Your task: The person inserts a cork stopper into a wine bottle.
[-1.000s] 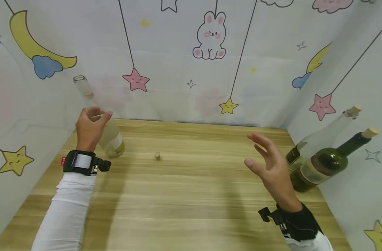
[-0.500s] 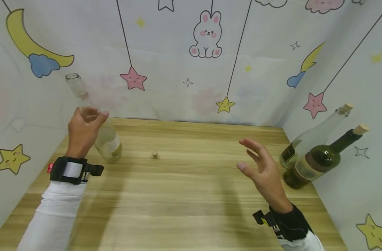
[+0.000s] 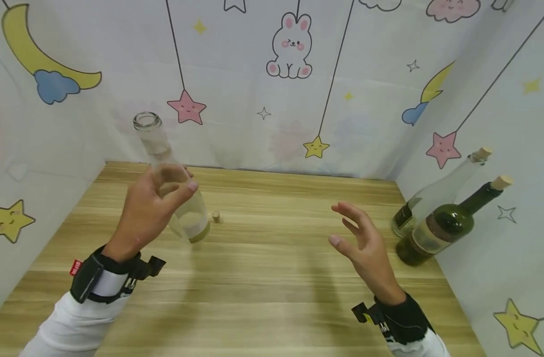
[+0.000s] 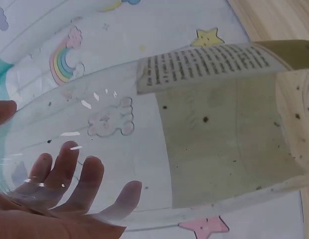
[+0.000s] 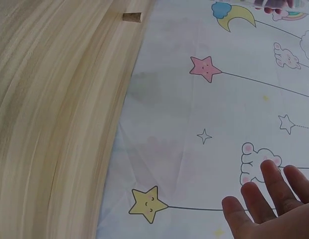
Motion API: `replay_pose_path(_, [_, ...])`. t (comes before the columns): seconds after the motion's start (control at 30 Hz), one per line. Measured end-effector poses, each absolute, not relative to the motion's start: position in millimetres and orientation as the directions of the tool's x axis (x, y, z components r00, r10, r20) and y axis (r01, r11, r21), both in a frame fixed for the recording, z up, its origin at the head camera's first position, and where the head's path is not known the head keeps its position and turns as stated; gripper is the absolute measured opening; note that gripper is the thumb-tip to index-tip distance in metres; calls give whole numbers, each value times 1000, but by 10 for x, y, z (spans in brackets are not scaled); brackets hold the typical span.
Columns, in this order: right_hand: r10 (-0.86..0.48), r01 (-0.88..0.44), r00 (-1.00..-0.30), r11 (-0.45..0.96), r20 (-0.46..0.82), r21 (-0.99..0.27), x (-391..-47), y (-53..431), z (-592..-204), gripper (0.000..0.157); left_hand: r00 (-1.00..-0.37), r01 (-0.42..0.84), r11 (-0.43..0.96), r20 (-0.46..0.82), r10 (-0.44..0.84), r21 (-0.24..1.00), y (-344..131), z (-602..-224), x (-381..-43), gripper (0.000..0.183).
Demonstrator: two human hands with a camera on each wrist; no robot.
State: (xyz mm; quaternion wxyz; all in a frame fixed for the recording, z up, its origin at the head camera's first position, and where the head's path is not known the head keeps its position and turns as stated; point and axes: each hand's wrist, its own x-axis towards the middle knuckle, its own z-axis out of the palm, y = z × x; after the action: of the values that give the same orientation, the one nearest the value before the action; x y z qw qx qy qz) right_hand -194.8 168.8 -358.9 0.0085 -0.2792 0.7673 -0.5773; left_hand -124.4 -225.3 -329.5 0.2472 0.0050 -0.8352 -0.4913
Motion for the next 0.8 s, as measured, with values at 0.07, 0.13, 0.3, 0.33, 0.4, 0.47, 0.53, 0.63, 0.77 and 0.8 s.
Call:
replay_pose_path(0.07, [-441, -418, -843, 175, 309, -891, -1939, 1685, -3601, 65, -880, 288, 487, 428, -205, 824, -2091, -3315, -1209, 20])
replay_pose_path(0.13, [-442, -422, -841, 175, 312, -890, -1929, 1684, -3613, 64, -889, 328, 444, 431, -153, 834, -1933, -3364, -1187, 22])
replay_pose_path(0.3, [-450, -441, -828, 156, 334, -884, -1912, 1663, -3650, 62, -926, 340, 359, 376, -34, 869, -1574, -3528, -1122, 29])
replay_pose_path(0.33, [-452, -442, -827, 154, 334, -884, -1908, 1660, -3658, 62, -932, 332, 346, 361, -22, 878, -1513, -3561, -1105, 28])
replay_pose_path(0.4, [-456, -441, -826, 157, 331, -884, -1901, 1654, -3674, 62, -943, 314, 322, 334, -5, 893, -1401, -3619, -1068, 28])
replay_pose_path(0.47, [-456, -433, -830, 162, 322, -887, -1893, 1652, -3687, 62, -949, 303, 289, 315, 6, 908, -1299, -3672, -1030, 28])
replay_pose_path(0.53, [-458, -426, -832, 164, 314, -890, -1887, 1653, -3696, 63, -954, 292, 263, 299, 13, 920, -1204, -3708, -991, 29])
replay_pose_path(0.63, [-461, -420, -831, 155, 311, -894, -1881, 1651, -3712, 63, -960, 275, 243, 278, 21, 930, -1079, -3733, -941, 34])
replay_pose_path(0.77, [-464, -423, -828, 148, 315, -894, -1877, 1638, -3746, 63, -964, 267, 237, 264, 45, 934, -940, -3746, -873, 41])
replay_pose_path(0.8, [-464, -425, -827, 149, 316, -893, -1876, 1633, -3755, 62, -963, 267, 238, 262, 54, 934, -911, -3751, -854, 41])
